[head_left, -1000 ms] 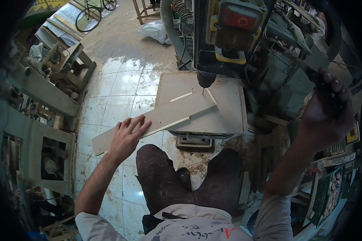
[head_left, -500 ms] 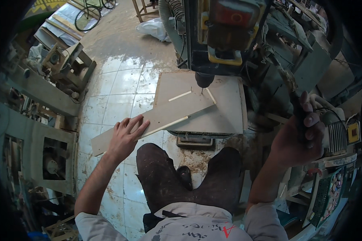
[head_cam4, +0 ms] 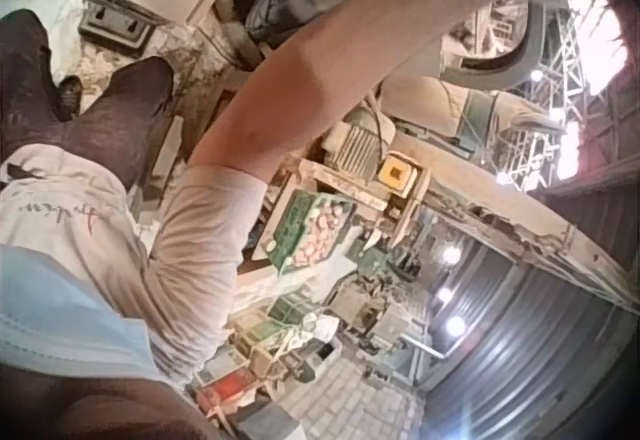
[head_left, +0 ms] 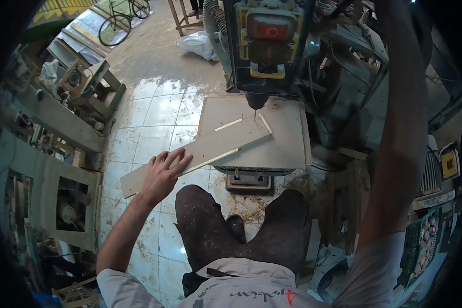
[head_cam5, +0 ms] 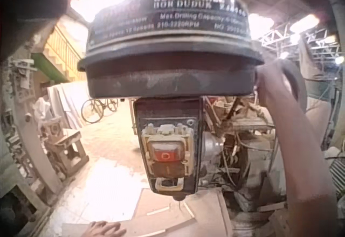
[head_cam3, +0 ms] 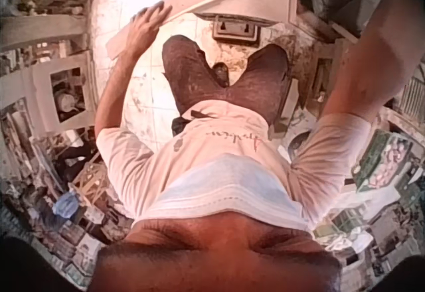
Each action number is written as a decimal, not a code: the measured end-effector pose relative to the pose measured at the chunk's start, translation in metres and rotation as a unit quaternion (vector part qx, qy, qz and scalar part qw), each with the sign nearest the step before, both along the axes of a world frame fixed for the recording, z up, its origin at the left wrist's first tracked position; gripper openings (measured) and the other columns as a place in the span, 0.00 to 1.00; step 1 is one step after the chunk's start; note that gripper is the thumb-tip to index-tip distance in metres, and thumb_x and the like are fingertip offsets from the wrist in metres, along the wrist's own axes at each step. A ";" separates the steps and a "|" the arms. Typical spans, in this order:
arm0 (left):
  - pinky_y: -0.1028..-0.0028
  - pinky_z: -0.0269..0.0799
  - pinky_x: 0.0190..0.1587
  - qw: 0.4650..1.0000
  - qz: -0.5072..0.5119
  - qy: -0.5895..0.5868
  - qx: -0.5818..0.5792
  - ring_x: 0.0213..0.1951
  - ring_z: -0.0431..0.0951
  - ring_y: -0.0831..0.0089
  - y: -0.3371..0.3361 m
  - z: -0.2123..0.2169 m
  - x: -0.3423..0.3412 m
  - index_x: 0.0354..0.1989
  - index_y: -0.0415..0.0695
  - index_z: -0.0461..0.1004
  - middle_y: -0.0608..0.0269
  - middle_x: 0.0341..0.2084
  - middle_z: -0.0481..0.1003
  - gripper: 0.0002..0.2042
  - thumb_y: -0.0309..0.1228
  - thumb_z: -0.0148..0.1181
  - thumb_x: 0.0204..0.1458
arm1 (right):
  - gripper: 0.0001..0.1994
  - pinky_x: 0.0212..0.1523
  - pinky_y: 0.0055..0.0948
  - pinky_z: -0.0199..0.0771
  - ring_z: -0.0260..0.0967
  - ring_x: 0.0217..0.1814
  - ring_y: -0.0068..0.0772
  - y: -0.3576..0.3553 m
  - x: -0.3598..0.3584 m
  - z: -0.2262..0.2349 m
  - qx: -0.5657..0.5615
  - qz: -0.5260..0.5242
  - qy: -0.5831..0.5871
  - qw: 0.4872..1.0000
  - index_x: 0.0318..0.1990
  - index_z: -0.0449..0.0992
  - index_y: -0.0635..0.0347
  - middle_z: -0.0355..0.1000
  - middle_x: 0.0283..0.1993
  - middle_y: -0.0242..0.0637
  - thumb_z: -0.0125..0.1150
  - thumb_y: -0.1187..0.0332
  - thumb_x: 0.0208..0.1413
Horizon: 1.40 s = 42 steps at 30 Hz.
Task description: The person sits on the floor and uses a drill press to drill holes into rectangular wooden planks. They repeatedly pick up planks, position them under the drill bit, operate the machine, and inspect the drilled holes before moving to the next piece.
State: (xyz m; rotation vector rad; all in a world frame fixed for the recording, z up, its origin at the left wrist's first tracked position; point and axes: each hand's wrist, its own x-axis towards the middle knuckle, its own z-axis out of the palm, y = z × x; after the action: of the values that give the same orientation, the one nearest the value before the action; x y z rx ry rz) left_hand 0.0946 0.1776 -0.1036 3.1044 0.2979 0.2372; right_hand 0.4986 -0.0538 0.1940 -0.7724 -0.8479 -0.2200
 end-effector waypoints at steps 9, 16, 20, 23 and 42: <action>0.56 0.62 0.53 0.999 0.041 -0.002 -0.002 0.54 0.66 0.54 -0.023 -0.004 -0.022 0.64 0.55 0.63 0.63 0.61 0.62 0.35 0.19 0.58 0.42 | 0.13 0.47 0.32 0.72 0.73 0.43 0.32 -0.005 -0.141 -0.196 -0.056 0.207 0.196 0.957 0.46 0.73 0.62 0.74 0.41 0.40 0.55 0.64 0.59; 0.54 0.63 0.49 0.998 0.052 -0.009 0.018 0.52 0.65 0.50 -0.063 -0.005 -0.010 0.66 0.54 0.60 0.57 0.61 0.60 0.37 0.21 0.57 0.41 | 0.34 0.50 0.30 0.71 0.72 0.48 0.32 0.003 -0.350 -0.395 -0.477 0.505 0.198 0.691 0.59 0.63 0.71 0.75 0.46 0.46 0.70 0.58 0.51; 0.53 0.68 0.44 0.997 0.072 0.003 0.021 0.49 0.69 0.48 -0.089 0.004 0.003 0.66 0.51 0.58 0.53 0.60 0.60 0.36 0.21 0.55 0.42 | 0.29 0.51 0.33 0.70 0.72 0.49 0.36 0.037 -0.388 -0.377 -0.475 0.415 0.130 0.765 0.52 0.68 0.70 0.74 0.46 0.47 0.71 0.60 0.49; 0.55 0.70 0.47 0.993 0.096 0.068 -0.001 0.50 0.68 0.46 -0.101 0.014 0.018 0.66 0.48 0.56 0.51 0.61 0.59 0.37 0.21 0.58 0.42 | 0.23 0.48 0.34 0.70 0.70 0.49 0.35 0.051 -0.412 -0.375 -0.423 0.331 0.133 0.833 0.48 0.69 0.69 0.73 0.44 0.46 0.68 0.64 0.50; 0.31 0.37 0.64 0.993 -0.018 0.064 -0.094 0.70 0.45 0.44 -0.060 0.019 0.085 0.59 0.59 0.68 0.56 0.66 0.54 0.23 0.33 0.55 0.52 | 0.09 0.23 0.15 0.59 0.61 0.25 0.09 -0.161 -0.206 -0.311 -0.600 0.065 0.292 0.742 0.42 0.77 0.61 0.71 0.28 0.23 0.61 0.66 0.59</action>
State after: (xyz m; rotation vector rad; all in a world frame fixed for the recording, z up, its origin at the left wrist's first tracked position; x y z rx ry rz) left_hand 0.1799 0.1177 -0.0848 2.9400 0.2488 0.0078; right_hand 0.2925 -0.2144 -0.1174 -1.8563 -0.3325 0.7747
